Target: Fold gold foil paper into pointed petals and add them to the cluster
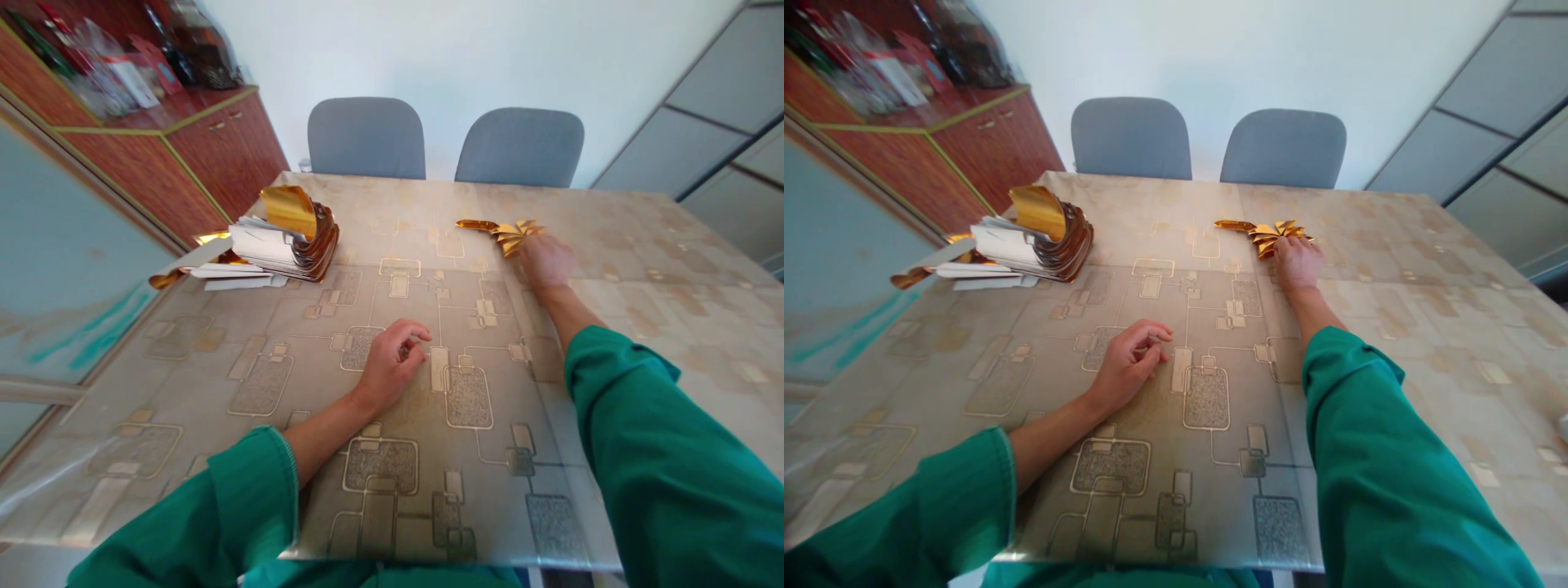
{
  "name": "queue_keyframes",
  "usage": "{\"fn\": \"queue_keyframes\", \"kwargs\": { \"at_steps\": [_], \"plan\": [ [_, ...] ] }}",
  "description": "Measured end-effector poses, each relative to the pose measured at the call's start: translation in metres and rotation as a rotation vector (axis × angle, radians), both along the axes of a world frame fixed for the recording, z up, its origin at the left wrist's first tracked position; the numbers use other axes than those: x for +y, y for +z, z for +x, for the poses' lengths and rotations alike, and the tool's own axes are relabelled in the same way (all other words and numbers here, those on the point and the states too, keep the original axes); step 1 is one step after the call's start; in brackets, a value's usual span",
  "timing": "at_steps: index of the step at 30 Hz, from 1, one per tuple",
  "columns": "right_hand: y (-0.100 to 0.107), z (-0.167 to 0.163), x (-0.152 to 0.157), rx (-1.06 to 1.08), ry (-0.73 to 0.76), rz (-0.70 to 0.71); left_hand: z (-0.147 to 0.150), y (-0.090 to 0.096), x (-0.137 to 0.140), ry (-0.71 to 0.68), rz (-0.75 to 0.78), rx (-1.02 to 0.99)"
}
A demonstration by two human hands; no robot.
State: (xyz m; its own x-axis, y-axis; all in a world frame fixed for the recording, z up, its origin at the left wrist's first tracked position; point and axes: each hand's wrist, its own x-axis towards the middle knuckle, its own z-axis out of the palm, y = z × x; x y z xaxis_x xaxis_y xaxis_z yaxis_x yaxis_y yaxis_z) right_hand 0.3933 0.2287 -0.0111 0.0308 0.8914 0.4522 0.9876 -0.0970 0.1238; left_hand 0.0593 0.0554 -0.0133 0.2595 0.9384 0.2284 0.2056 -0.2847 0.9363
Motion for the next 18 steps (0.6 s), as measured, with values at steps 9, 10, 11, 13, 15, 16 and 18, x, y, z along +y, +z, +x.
{"fn": "queue_keyframes", "kwargs": {
  "at_steps": [9, 10, 11, 13, 15, 16, 18],
  "plan": [
    [-0.003, -0.015, 0.015, 0.087, -0.113, -0.029, 0.000, 0.001, -0.001, 0.001, -0.001, 0.005],
    [-0.003, -0.016, 0.015, 0.096, -0.127, -0.037, 0.000, 0.001, -0.001, 0.002, -0.001, 0.006],
    [-0.002, -0.018, 0.014, 0.100, -0.135, -0.046, 0.000, 0.000, -0.001, 0.003, 0.000, 0.007],
    [0.000, -0.020, 0.012, 0.098, -0.129, -0.071, 0.000, 0.000, -0.001, 0.004, 0.002, 0.009],
    [0.002, -0.021, 0.010, 0.093, -0.129, -0.097, 0.000, 0.000, -0.001, 0.003, 0.003, 0.009],
    [0.003, -0.022, 0.009, 0.092, -0.136, -0.107, 0.000, 0.000, -0.001, 0.000, 0.003, 0.009],
    [0.005, -0.024, 0.008, 0.091, -0.158, -0.121, 0.000, -0.001, -0.001, -0.004, 0.004, 0.005]
  ]
}}
